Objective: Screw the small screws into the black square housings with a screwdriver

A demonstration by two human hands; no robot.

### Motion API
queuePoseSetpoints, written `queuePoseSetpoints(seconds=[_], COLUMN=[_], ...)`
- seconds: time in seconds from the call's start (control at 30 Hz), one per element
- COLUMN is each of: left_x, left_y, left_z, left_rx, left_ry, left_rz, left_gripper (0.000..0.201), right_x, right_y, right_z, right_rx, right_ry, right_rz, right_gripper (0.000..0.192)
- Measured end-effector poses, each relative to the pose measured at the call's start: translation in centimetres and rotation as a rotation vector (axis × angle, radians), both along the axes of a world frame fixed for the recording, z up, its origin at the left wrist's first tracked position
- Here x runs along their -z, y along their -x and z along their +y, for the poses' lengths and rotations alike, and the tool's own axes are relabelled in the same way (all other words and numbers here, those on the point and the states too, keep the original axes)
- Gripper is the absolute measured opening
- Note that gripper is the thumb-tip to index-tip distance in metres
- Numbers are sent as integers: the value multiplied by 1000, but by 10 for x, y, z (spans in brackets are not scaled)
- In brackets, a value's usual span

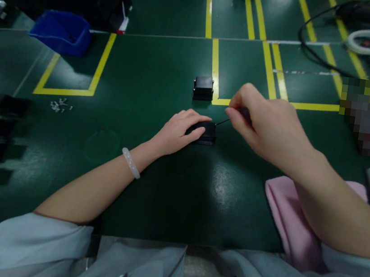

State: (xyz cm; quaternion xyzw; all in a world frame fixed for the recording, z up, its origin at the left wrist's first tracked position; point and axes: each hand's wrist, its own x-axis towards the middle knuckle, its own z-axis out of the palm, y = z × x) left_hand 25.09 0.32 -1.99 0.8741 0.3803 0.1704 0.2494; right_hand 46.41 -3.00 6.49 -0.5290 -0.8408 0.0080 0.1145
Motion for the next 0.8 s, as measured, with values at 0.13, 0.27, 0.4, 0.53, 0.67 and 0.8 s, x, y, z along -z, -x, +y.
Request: queuePoseSetpoints(seconds=[0.13, 0.27, 0.4, 0.53, 0.67, 0.8], left_x=[0, 0, 1, 2, 2, 2], left_y=[0, 0, 0, 0, 1, 0], left_z=[0, 0, 0, 1, 1, 0], left_rx=[-3, -3, -3, 3, 6, 0], left_ry=[1, -2, 0, -14, -20, -11], left_rz=[7, 9, 6, 2, 1, 4], left_gripper=[40, 41, 41, 40, 39, 39], right_x=[3, 2, 1, 3, 4, 3], right_y=[-1, -1, -1, -1, -2, -1], right_z=[1, 0, 0, 2, 3, 2], right_rx=[-10, 3, -5, -15, -6, -9], right_ry=[4, -8, -31, -23, -21, 5], right_rz=[79, -9, 33, 48, -8, 48], right_gripper=[31, 36, 30, 29, 35, 31])
